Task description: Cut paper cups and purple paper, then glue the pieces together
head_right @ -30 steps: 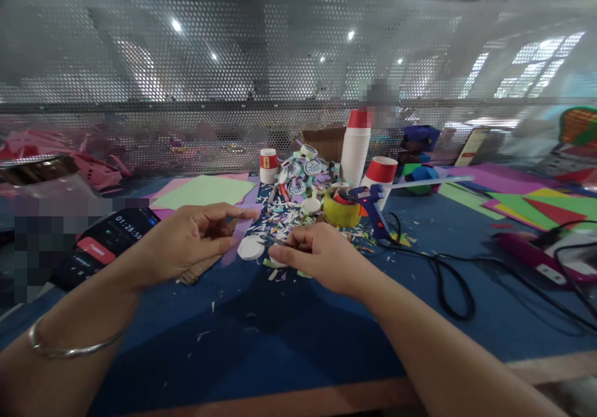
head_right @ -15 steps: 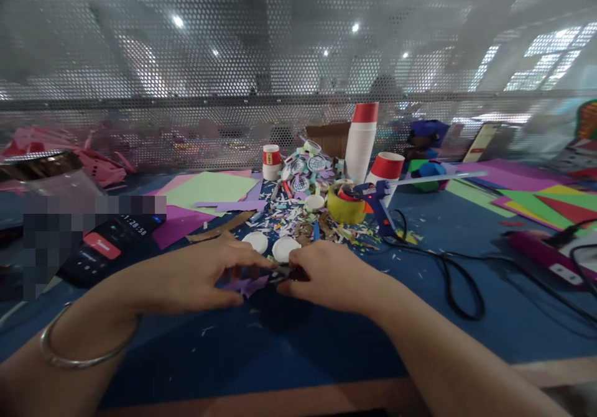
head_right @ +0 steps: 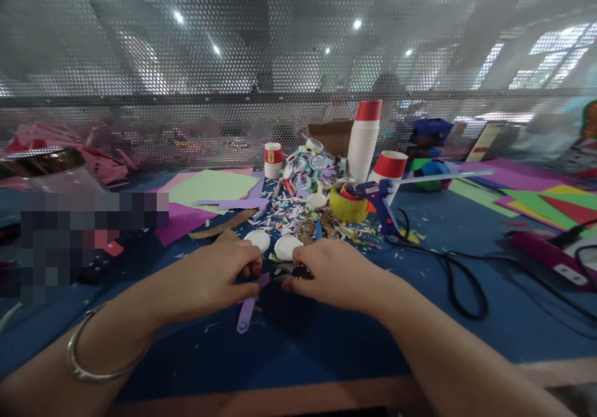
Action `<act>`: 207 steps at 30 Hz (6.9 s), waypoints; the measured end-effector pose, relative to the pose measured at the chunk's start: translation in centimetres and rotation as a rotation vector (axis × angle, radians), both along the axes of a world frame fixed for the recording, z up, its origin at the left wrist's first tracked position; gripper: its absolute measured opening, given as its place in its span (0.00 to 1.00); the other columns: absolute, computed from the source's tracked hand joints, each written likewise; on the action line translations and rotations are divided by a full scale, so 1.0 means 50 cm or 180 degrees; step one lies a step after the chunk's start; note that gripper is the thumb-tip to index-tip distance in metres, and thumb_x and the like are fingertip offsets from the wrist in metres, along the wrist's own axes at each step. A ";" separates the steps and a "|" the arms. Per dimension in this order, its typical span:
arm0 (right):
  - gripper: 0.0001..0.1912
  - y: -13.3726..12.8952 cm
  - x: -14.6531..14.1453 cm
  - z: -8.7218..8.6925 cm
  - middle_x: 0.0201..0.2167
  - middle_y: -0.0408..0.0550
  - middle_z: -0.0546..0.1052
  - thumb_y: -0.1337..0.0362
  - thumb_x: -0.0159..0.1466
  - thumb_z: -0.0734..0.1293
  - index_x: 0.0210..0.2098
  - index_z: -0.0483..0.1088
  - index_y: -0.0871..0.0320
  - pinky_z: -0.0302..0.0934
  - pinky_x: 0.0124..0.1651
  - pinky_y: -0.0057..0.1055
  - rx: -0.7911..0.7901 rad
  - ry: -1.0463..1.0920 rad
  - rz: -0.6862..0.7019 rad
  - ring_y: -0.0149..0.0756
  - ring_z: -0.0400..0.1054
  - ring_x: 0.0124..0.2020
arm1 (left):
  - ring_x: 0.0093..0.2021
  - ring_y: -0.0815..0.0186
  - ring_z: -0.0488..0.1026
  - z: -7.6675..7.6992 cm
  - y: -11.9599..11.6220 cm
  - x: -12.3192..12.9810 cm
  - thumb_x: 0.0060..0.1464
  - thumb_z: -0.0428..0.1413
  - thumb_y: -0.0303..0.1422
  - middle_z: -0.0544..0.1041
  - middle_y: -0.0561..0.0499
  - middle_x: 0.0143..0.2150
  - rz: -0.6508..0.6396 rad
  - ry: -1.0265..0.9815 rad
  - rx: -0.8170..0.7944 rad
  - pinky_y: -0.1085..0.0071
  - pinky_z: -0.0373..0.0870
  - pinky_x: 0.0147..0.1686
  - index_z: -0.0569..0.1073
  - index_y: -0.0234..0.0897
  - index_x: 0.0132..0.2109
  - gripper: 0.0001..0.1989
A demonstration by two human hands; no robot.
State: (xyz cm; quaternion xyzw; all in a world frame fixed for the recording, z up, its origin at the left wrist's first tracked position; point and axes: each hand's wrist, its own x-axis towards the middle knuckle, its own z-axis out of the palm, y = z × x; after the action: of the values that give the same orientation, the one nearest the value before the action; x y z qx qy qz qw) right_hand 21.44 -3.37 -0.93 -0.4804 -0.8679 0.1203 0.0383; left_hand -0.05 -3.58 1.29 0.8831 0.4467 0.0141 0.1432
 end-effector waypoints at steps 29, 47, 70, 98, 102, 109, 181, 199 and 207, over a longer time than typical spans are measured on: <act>0.09 -0.004 0.012 -0.003 0.26 0.47 0.75 0.57 0.63 0.66 0.34 0.71 0.57 0.47 0.28 0.29 0.0044 -0.0085 -0.0068 0.38 0.69 0.27 | 0.31 0.67 0.69 -0.009 0.041 -0.009 0.46 0.57 0.26 0.74 0.53 0.33 0.0031 -0.1082 -0.0713 0.72 0.63 0.30 0.70 0.37 0.35 0.06; 0.11 -0.015 0.029 0.000 0.32 0.48 0.76 0.55 0.64 0.66 0.32 0.67 0.56 0.52 0.31 0.32 -0.0078 -0.0033 -0.0098 0.39 0.68 0.30 | 0.47 0.50 0.70 -0.048 0.096 -0.050 0.51 0.58 0.39 0.76 0.41 0.45 0.0549 -0.0620 0.0566 0.56 0.64 0.47 0.76 0.37 0.45 0.16; 0.08 0.054 0.011 0.000 0.35 0.48 0.78 0.67 0.67 0.60 0.35 0.71 0.57 0.60 0.38 0.33 0.0606 -0.0306 0.0521 0.40 0.72 0.37 | 0.31 0.66 0.73 -0.051 0.140 -0.072 0.55 0.51 0.30 0.76 0.50 0.34 0.1394 -0.1975 0.0892 0.71 0.67 0.31 0.67 0.38 0.36 0.01; 0.06 0.091 0.053 -0.013 0.32 0.48 0.77 0.69 0.60 0.64 0.33 0.74 0.57 0.58 0.33 0.30 0.0398 0.0244 -0.0125 0.36 0.69 0.31 | 0.32 0.64 0.72 -0.056 0.118 -0.035 0.54 0.54 0.35 0.78 0.47 0.41 0.1038 -0.1344 0.0295 0.67 0.66 0.32 0.73 0.36 0.42 0.10; 0.05 0.090 0.054 -0.016 0.33 0.49 0.77 0.68 0.59 0.65 0.33 0.73 0.57 0.59 0.35 0.31 0.0436 0.0328 -0.0037 0.38 0.70 0.33 | 0.32 0.64 0.71 -0.055 0.113 -0.030 0.54 0.54 0.36 0.77 0.46 0.43 0.1019 -0.1329 0.0357 0.66 0.66 0.33 0.73 0.37 0.42 0.10; 0.06 0.099 0.056 -0.023 0.31 0.47 0.76 0.62 0.61 0.65 0.35 0.72 0.56 0.56 0.31 0.31 0.0423 0.0407 -0.0238 0.36 0.68 0.30 | 0.30 0.66 0.71 -0.059 0.113 -0.023 0.55 0.53 0.37 0.78 0.48 0.37 0.0966 -0.1490 0.0257 0.68 0.67 0.31 0.73 0.37 0.41 0.10; 0.03 0.029 0.004 0.000 0.20 0.37 0.60 0.70 0.54 0.62 0.24 0.63 0.58 0.47 0.24 0.25 -0.0570 0.2565 0.0445 0.26 0.52 0.22 | 0.25 0.73 0.63 -0.031 0.035 0.056 0.39 0.69 0.37 0.69 0.56 0.24 0.1159 -0.3526 -0.3502 0.74 0.57 0.27 0.73 0.33 0.29 0.15; 0.09 0.094 0.053 -0.015 0.19 0.40 0.65 0.64 0.60 0.64 0.24 0.65 0.58 0.49 0.26 0.28 0.0478 0.1555 -0.0267 0.29 0.57 0.22 | 0.31 0.71 0.72 -0.025 0.031 0.049 0.54 0.61 0.33 0.74 0.53 0.32 0.0706 -0.3713 -0.2308 0.71 0.67 0.36 0.70 0.35 0.34 0.08; 0.07 0.054 0.029 -0.004 0.27 0.43 0.71 0.64 0.65 0.62 0.34 0.71 0.59 0.54 0.27 0.27 0.0294 0.2060 -0.0025 0.30 0.61 0.27 | 0.33 0.71 0.72 -0.034 0.040 0.050 0.51 0.63 0.29 0.75 0.55 0.31 0.0992 -0.4034 -0.1913 0.72 0.66 0.35 0.68 0.35 0.35 0.09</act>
State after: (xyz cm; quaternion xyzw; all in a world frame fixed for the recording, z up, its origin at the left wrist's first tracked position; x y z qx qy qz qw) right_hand 22.87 -0.66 -1.13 -0.4183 -0.8134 0.2272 0.3344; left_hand 2.44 -1.56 -0.39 0.5535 0.3830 0.4208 0.6082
